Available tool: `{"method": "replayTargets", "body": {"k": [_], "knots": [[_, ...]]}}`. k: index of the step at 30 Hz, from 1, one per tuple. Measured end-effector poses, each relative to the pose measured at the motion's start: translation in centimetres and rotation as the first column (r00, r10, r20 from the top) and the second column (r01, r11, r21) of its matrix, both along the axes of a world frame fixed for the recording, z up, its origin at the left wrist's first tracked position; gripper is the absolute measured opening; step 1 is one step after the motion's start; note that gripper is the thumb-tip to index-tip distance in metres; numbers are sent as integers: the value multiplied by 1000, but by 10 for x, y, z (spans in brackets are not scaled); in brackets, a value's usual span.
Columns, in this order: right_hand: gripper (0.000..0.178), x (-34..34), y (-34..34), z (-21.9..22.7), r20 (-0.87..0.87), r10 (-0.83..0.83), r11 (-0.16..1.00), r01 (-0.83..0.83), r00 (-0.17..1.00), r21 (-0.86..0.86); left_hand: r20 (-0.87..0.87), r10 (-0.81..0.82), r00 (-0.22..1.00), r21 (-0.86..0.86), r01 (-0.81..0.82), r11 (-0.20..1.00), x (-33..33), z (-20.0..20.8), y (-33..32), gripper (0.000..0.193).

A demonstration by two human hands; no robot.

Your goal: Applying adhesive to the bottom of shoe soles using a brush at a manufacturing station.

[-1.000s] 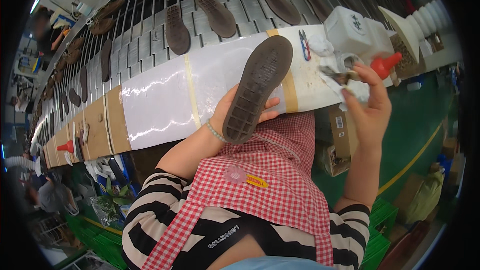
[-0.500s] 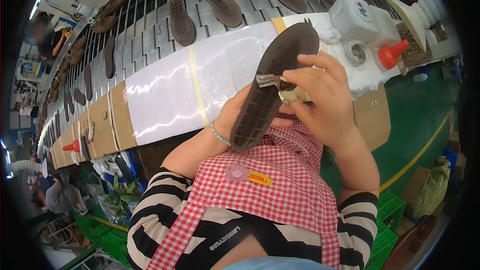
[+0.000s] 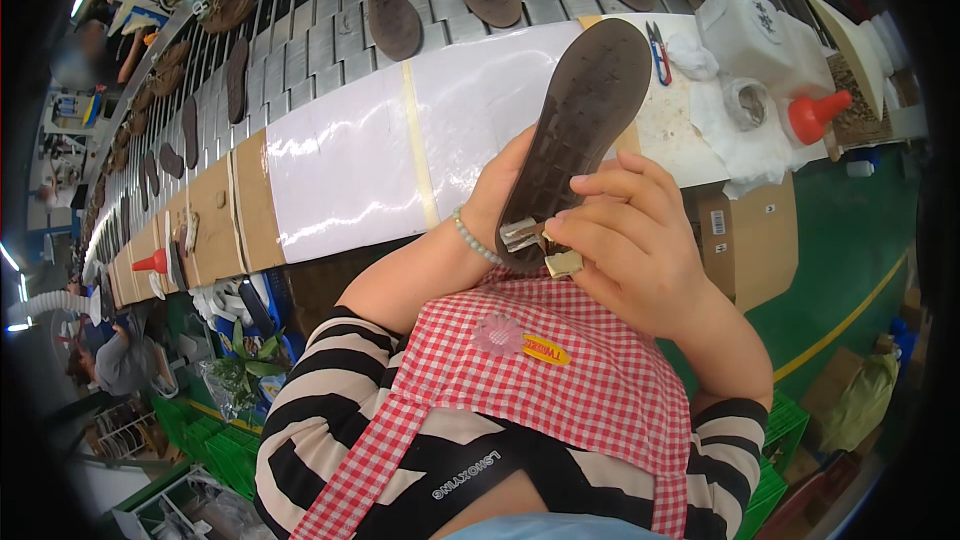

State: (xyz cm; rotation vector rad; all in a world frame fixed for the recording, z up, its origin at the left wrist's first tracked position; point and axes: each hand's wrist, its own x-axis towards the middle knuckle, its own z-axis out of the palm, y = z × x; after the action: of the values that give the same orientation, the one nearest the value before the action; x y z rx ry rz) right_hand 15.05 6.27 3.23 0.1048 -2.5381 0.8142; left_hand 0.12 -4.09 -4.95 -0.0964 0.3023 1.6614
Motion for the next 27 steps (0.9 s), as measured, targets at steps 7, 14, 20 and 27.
{"method": "replayTargets", "body": {"k": [7, 14, 20, 27], "knots": [[26, 1, -2, 2, 19, 66, 998, -67, 998, 21, 10, -41, 999, -154, 42, 987, 3, 11, 2, 46], [22, 6, 10, 17, 75, 149, 976, -159, 986, 146, 177, -161, 971, 10, 162, 987, 2, 17, 2, 47], [26, 16, 16, 36, 131, 58, 966, -89, 990, 244, 227, -198, 954, 79, 185, 980, -1, 17, 0, 49], [50, 27, 9, 21, 57, -211, 977, 211, 976, 2, 189, -11, 982, 61, 0, 998, -1, 21, 6, 53]]}}
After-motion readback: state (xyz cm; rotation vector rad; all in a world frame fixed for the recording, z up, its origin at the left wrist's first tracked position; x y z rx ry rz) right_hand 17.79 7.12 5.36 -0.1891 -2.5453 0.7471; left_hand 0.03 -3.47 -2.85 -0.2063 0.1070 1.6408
